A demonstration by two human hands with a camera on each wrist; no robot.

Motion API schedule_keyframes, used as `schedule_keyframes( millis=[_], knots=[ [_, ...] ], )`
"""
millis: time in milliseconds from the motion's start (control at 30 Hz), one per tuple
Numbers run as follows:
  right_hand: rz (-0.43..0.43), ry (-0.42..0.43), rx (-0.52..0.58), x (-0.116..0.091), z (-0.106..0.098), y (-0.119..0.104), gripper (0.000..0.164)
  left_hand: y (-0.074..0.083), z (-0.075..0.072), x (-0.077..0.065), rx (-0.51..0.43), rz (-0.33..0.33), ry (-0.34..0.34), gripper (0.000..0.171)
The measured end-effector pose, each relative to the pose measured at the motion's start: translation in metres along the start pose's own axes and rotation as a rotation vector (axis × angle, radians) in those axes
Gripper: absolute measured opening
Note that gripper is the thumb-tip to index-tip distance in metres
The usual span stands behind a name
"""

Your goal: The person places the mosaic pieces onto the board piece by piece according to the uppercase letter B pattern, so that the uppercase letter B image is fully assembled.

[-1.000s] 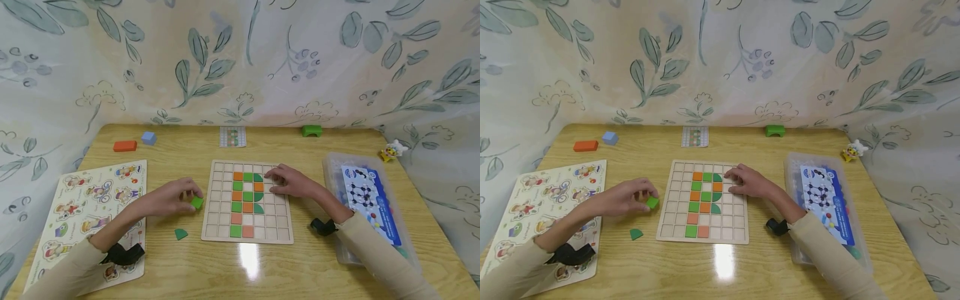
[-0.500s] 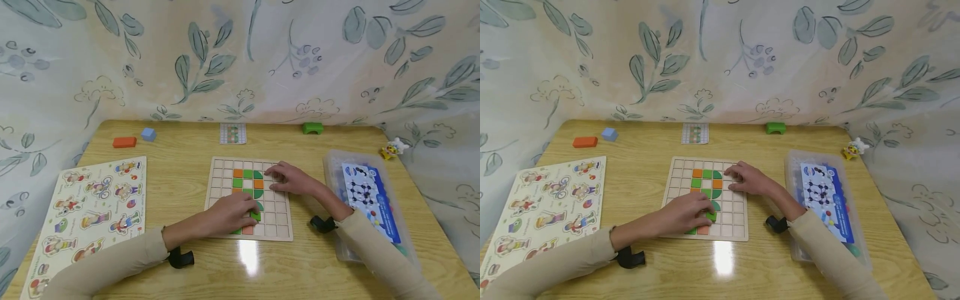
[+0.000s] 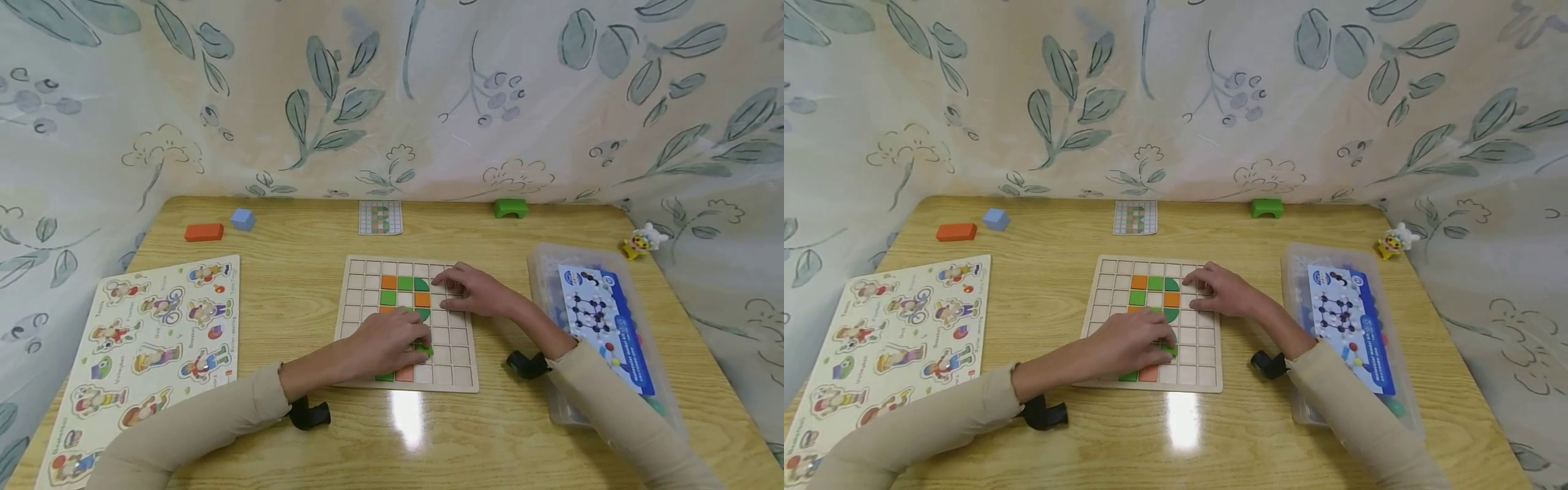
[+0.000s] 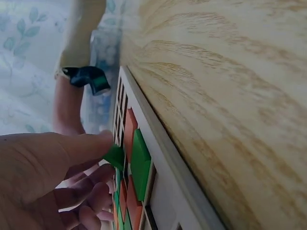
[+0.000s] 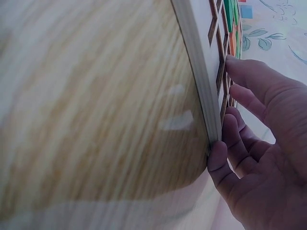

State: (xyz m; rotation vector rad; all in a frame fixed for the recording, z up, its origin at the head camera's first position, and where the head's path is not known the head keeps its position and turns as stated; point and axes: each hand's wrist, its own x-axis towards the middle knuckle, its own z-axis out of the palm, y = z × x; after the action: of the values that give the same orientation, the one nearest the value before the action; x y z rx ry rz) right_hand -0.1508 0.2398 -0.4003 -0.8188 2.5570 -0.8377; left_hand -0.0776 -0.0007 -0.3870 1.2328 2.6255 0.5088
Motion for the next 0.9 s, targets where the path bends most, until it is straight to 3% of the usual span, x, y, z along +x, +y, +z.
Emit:
schedule_keyframes(
  millis=[367, 600, 733, 900],
  knots=[
    [-0.016, 0.0, -0.008, 0.0, 0.001, 0.002, 0.038, 0.002, 0.0, 0.001, -0.009, 0.019, -0.014, 0.008],
    [-0.005, -0.008, -0.004, 0.0, 0.0, 0.001, 0.038, 0.005, -0.003, -0.004, 0.179, 0.085, -0.011, 0.011],
    [-0.004, -0.012, -0.001, 0.001, 0.001, 0.0, 0.038, -0.007, -0.015, -0.025, 0.084, 0.085, -0.008, 0.017],
    [0.006, -0.019, -0.008, 0.002, -0.001, -0.001, 0.038, -0.044, -0.029, -0.076, -0.067, 0.023, 0.112, 0.024]
  ],
)
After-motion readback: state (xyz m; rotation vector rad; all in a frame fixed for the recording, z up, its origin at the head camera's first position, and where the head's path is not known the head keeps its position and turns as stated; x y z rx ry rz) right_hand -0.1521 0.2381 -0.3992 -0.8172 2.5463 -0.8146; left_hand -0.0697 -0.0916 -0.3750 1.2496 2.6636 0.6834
